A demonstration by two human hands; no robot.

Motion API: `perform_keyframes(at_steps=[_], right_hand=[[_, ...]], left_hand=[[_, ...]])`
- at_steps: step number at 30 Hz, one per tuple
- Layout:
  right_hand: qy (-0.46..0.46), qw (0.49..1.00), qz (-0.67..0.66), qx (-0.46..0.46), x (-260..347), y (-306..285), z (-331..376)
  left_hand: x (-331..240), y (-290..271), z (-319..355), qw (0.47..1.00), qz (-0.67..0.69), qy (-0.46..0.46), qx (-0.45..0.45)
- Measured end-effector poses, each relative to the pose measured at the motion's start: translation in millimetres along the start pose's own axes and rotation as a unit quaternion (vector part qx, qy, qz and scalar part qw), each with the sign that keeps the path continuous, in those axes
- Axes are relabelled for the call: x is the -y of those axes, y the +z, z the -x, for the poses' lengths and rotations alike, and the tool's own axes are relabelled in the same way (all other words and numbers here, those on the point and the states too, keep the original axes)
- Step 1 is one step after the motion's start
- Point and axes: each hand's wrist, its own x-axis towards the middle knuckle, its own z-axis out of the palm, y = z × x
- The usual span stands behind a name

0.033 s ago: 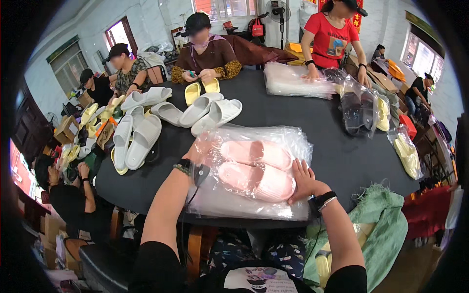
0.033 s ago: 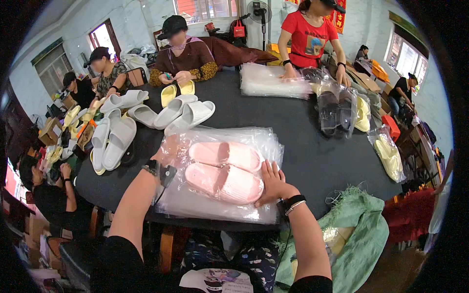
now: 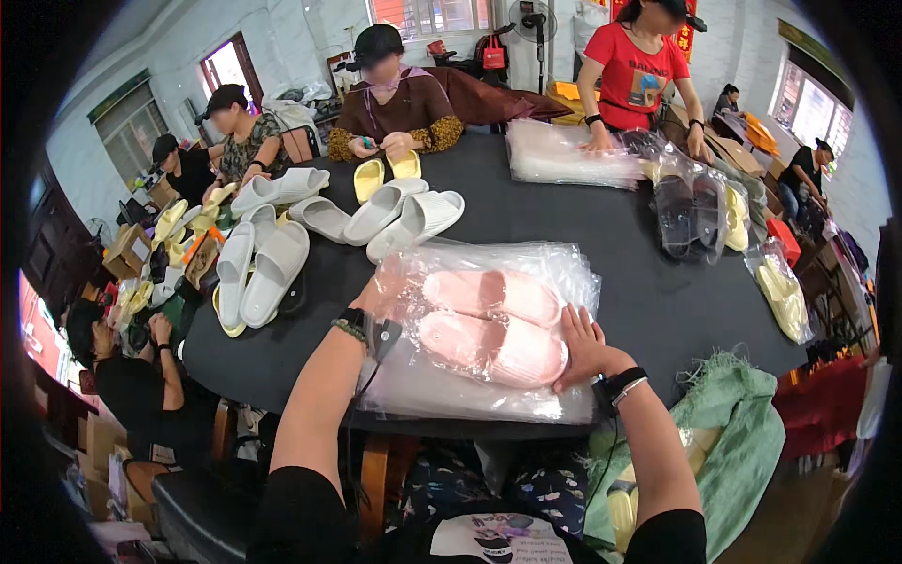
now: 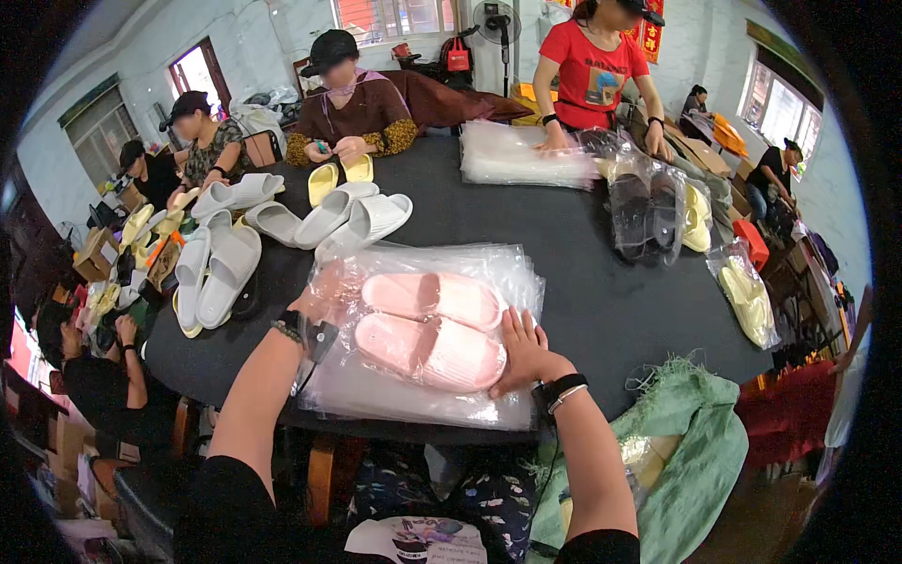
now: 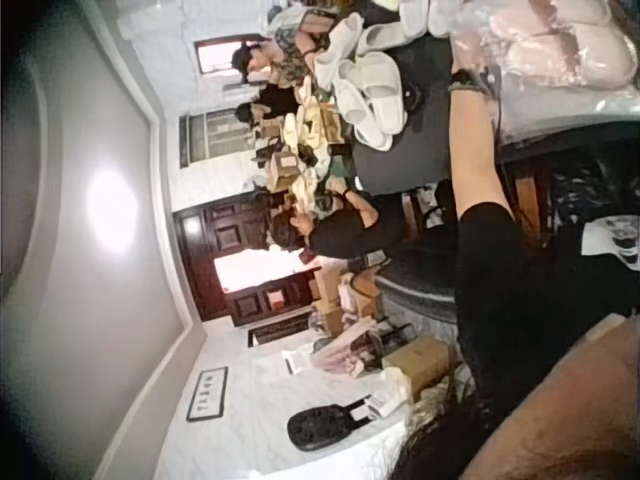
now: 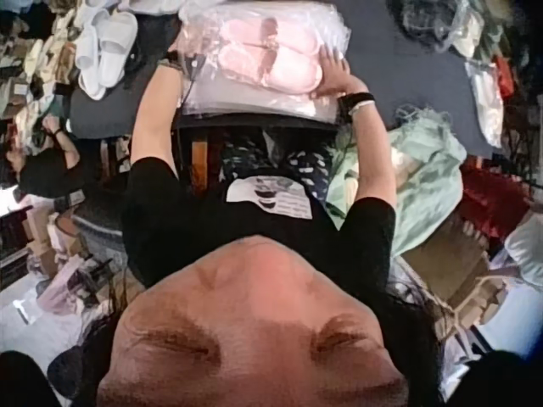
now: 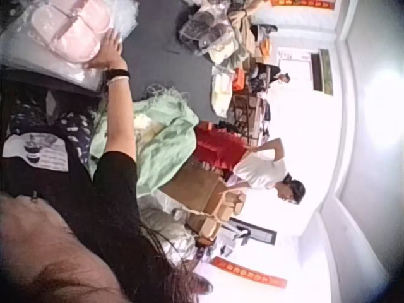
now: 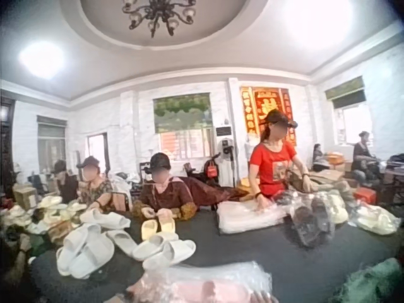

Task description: The recorder is picking up pairs of sandals from a large bag and packing them into clear plastic bags on a table in a manufacturing or assembly setting.

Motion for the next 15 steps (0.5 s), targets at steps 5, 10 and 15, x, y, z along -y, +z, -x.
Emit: perform_keyframes(at_steps=[5,10,15], right_hand=[[0.006,1.0,0.0,-0.011,2.7,-4.3,1.8],[0.007,1.0,0.003,-0.016,10.3,-6.7,0.7],[-0.007,1.0,-0.003,-0.002,0.8,-6.6,2.5]], left_hand=[[-52.8,25.5,40.3,0.967,0.24,-0.08,-0.014],[-15.1,5.3,43.8,0.992,0.036,-0.008,-0.121],[-9.2,15.5,45.1,0.839,-0.375,0.224,-0.326]])
